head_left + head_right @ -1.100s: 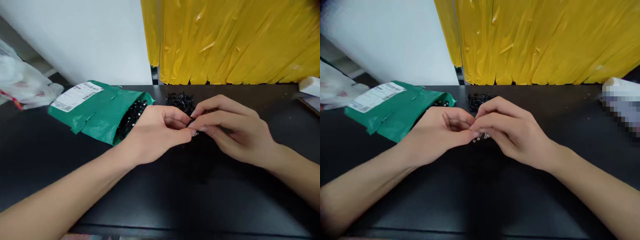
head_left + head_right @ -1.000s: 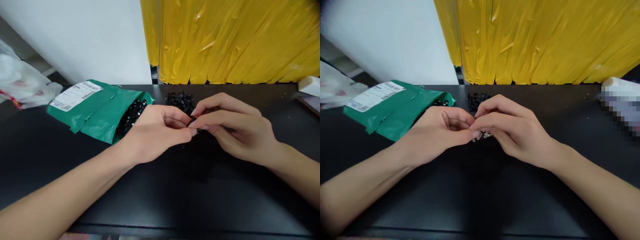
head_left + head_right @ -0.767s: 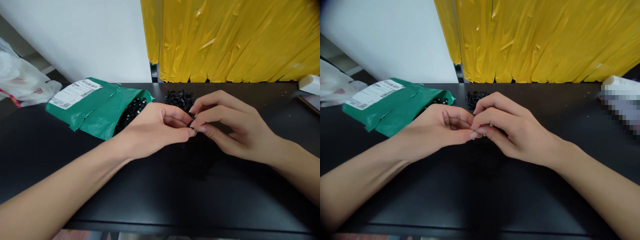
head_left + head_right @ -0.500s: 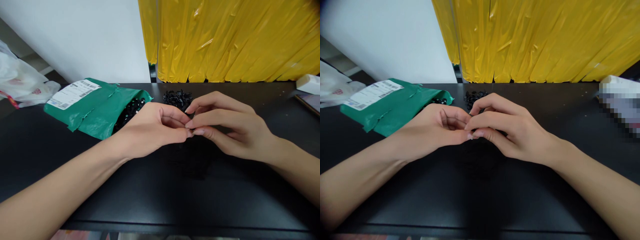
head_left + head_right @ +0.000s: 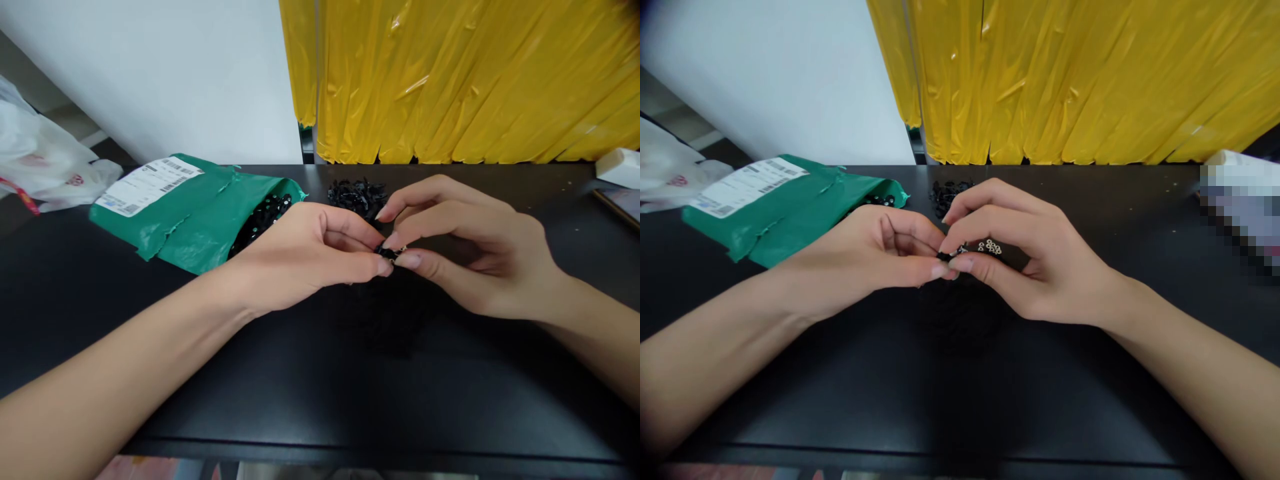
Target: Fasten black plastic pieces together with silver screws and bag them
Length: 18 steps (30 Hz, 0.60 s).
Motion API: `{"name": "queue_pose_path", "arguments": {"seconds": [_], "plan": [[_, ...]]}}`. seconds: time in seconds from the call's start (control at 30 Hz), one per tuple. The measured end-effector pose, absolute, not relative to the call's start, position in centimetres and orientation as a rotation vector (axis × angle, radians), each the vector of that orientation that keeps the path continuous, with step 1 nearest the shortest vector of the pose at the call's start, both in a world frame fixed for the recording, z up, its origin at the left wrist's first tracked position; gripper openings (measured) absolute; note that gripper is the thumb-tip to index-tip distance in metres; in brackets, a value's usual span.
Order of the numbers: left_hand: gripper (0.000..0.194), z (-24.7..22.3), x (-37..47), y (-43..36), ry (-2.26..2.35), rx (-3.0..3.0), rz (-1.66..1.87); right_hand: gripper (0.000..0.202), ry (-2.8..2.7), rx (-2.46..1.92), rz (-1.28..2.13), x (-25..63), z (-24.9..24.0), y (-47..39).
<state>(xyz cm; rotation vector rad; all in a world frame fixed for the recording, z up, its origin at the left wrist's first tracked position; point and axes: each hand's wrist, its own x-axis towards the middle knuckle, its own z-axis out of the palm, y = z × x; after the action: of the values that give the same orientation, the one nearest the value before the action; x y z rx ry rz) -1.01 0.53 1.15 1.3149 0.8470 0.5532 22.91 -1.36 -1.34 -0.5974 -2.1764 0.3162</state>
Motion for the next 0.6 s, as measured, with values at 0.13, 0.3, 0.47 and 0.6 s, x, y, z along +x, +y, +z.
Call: {"name": "queue_pose_path", "arguments": {"seconds": [0.13, 0.3, 0.47, 0.6], "plan": [[0.010, 1.23, -1.13, 0.64, 0.843, 1.334, 0.540, 0.012, -2.156, -0.584, 0.296, 22.85, -1.50, -1.27], [0.018, 1.17, -1.21, 0.74, 0.856, 1.370, 0.513, 0.007, -2.163, -0.611, 0.293, 22.79, -1.48, -1.39], [0.018, 1.11, -1.21, 0.82, 0.858, 1.377, 0.497, 0.011, -2.178, -0.568, 0.325, 22.89, -1.44, -1.32], [0.024, 1.08, -1.28, 0.81, 0.884, 1.372, 0.488, 0.006, -2.182, -0.582, 0.354, 22.81, -1.32, -1.19]]}}
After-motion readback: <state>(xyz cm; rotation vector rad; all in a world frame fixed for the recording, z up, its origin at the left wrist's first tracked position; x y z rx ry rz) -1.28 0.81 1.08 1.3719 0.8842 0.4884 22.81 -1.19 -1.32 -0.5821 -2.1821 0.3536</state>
